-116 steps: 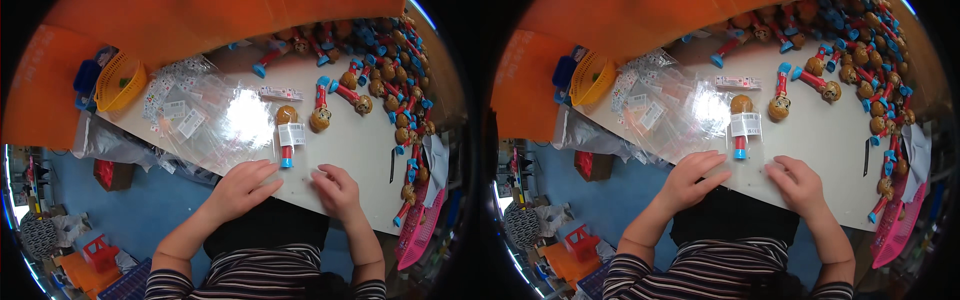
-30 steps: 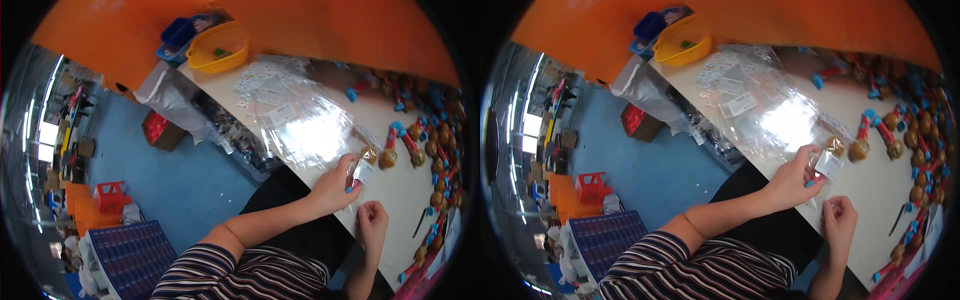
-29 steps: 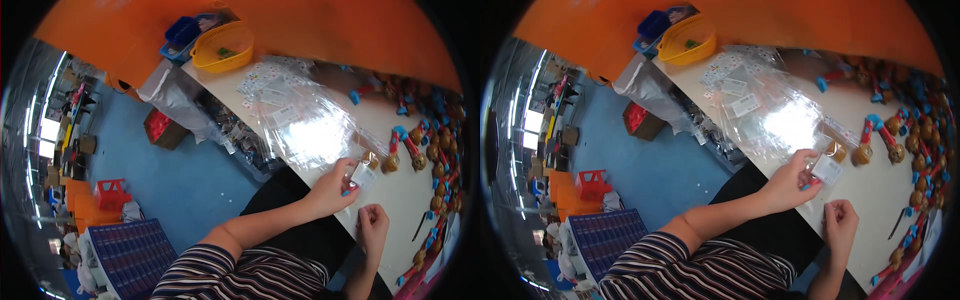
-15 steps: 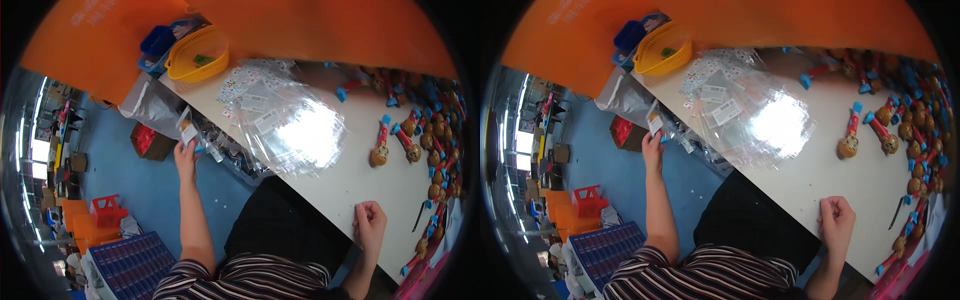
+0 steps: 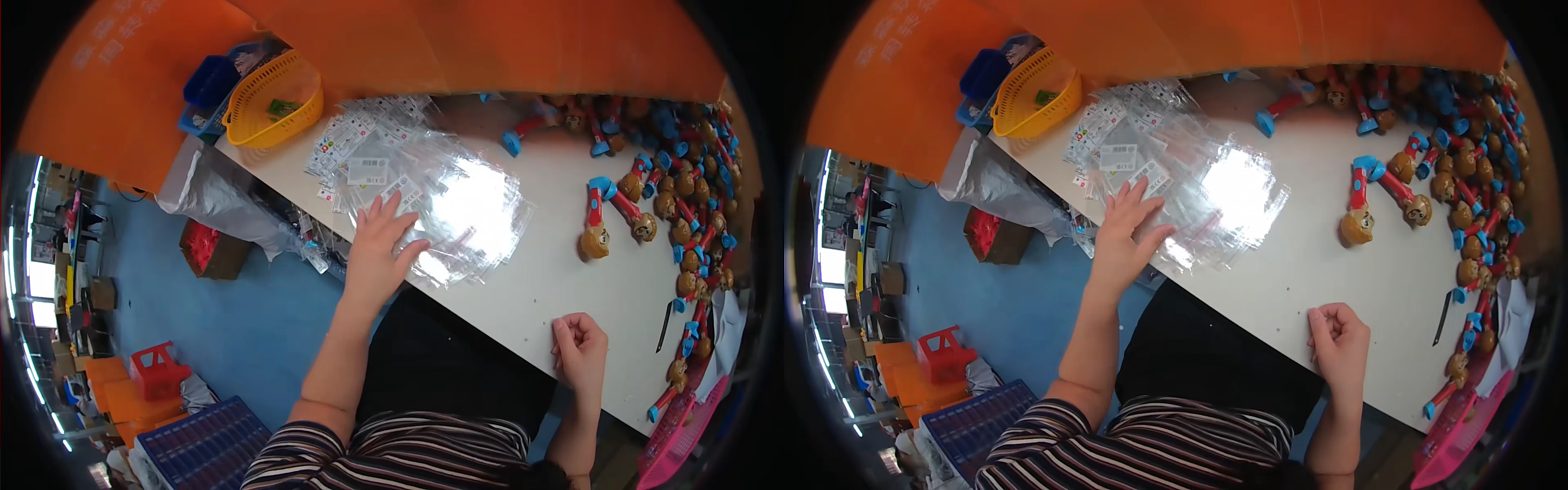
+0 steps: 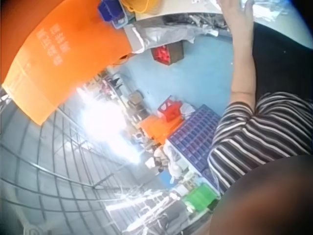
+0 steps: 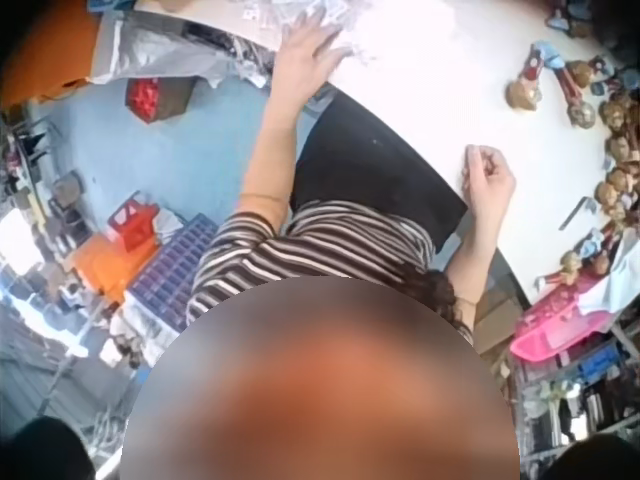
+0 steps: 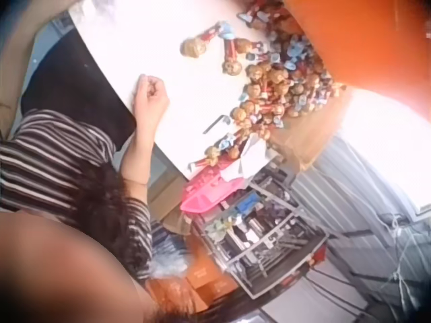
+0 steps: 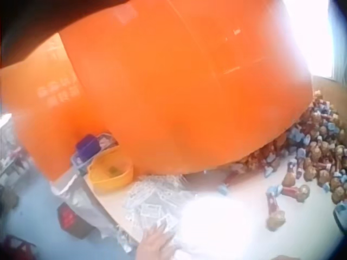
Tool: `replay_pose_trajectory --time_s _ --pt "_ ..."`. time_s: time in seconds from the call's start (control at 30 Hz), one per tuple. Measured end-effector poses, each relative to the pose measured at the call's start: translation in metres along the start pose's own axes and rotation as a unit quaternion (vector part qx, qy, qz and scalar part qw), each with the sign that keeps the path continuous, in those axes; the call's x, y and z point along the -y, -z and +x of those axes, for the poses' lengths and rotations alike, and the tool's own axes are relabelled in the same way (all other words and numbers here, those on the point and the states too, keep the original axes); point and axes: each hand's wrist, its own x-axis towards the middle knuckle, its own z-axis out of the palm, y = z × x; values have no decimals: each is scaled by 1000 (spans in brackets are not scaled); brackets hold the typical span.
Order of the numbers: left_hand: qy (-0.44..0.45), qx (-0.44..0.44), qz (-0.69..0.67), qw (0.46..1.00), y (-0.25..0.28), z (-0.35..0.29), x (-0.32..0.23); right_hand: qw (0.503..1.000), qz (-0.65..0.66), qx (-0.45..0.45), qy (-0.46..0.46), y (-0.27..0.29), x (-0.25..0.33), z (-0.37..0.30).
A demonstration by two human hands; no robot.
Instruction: Packaging small toy figures into individual plastic bags.
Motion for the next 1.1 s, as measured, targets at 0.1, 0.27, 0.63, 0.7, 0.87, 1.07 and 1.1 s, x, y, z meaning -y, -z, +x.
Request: replay_pose_trajectory --time_s 0.1,0.27,0.63,0.7,0.87,1.07,1.1 --pt "-47 -40 -44 997 -13 -6 10 1000 -6 -6 8 -1 1 -2" --pt "-19 -90 -69 993 -16 -2 2 995 59 74 34 -16 9 -5" --pt "141 -141 -317 927 -26 1 -26 975 56 173 128 -85 60 20" --pt "55 -129 -288 947 -23 1 -41 978 69 100 169 -98 58 33" --pt "6 -111 -208 972 -23 0 -51 953 243 184 9 -100 67 54" --pt "-120 -43 -89 988 -21 -14 -79 972 210 102 8 -104 63 56" --pt "-101 -42 -72 991 -27 -15 -79 976 195 96 26 -106 60 58"
